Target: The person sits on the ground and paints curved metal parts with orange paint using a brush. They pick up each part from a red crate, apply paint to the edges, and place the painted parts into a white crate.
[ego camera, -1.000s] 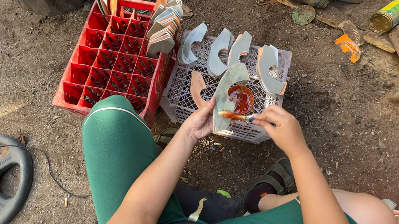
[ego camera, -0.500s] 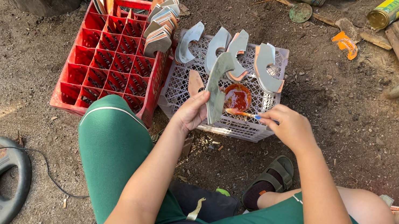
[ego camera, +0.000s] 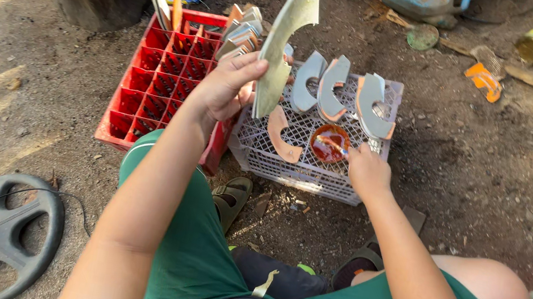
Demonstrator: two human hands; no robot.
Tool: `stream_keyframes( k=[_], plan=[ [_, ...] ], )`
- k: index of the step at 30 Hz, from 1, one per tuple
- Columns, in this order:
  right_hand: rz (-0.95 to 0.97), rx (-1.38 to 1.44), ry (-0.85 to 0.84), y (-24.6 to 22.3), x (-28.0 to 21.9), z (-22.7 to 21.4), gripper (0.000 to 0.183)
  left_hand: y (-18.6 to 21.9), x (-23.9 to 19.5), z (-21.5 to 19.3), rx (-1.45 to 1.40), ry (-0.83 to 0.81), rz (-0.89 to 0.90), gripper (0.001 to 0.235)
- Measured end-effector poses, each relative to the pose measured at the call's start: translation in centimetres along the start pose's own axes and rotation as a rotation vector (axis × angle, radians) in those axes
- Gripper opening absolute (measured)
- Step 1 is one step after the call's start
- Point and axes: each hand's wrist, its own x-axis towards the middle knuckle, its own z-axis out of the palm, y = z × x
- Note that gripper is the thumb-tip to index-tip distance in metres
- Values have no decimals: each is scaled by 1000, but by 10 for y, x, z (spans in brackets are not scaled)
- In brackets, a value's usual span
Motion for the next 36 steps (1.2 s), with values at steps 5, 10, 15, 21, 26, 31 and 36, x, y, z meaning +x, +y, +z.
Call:
stream_keyframes(
  k=[5,10,15,21,26,31,36],
  plan=[
    [31,-201,-167,-18,8,12,50,30,-36,-9,43,24,-50,52],
    [123,-28,-240,-13,6,3,45,39,-57,-36,473,149,-130,61],
    [223,147,-326,-3,13,-6,31,67,-69,-66,1170,281,-174,61],
    [246,142,-388,-1,0,2,37,102,-88,-96,1497,506,-205,73],
    [181,268,-343,-6,-3,0,30,104,-104,-107,1471,539,-79,74],
    [39,295,-155,-5,-13,5,23,96,-108,-112,1434,563,-126,74],
    [-79,274,-26,-1,-15,15,22,88,-108,-130,1446,583,-182,76]
  ],
)
